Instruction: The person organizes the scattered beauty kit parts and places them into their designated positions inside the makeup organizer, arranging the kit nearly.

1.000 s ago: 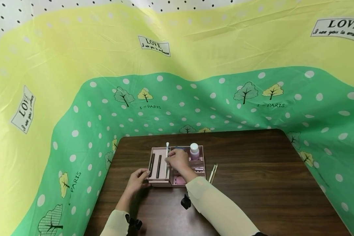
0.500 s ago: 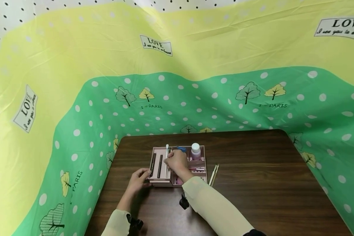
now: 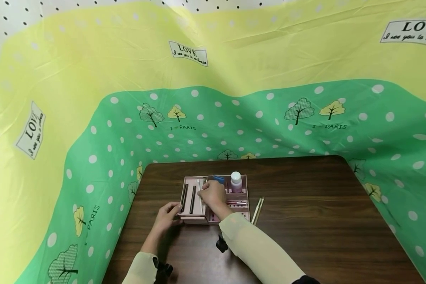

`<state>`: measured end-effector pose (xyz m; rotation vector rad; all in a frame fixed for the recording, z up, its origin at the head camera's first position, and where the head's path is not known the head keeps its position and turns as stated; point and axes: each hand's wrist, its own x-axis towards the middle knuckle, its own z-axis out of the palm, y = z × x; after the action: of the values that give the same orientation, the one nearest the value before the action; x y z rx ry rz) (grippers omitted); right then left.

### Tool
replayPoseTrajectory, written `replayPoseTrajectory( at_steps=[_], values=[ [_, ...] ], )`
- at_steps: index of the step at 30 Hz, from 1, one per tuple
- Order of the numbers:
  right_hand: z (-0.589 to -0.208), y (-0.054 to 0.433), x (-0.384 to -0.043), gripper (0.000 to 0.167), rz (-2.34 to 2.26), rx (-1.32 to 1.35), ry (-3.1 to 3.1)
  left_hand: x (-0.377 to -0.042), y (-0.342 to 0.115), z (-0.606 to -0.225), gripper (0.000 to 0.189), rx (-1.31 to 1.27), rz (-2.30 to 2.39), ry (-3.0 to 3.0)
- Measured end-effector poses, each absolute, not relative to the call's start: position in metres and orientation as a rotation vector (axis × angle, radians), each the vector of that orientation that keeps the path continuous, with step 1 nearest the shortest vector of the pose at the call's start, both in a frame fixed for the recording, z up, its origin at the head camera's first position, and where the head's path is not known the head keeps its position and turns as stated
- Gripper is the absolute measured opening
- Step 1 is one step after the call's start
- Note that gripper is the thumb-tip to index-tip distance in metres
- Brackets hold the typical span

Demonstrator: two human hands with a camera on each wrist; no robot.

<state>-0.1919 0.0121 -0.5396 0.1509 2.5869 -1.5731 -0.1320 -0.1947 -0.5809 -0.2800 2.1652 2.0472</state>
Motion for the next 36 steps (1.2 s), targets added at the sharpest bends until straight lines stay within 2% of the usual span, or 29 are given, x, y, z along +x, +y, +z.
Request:
replayPoseTrajectory(
  at_steps=[8,13,20,36],
  values=[
    [-0.537,0.018,-0.19,0.016,-1.63,0.083,2.526,-0.134,-0.197,-0.58,0.03,-0.267,2.044,2.146],
    [-0.524,0.02,-0.186,0.014,-1.447,-0.004,2.58,-0.134,-0.197,-0.581,0.03,-0.275,2.042,2.165],
    [-0.511,0.013,-0.179,0.026,-1.215,-0.164,2.639,-0.135,-0.195,-0.587,0.028,-0.331,2.033,2.197],
    [-0.516,0.021,-0.171,0.031,-1.522,-0.238,2.382,-0.132,-0.194,-0.581,0.03,-0.287,2.039,2.162]
  ],
)
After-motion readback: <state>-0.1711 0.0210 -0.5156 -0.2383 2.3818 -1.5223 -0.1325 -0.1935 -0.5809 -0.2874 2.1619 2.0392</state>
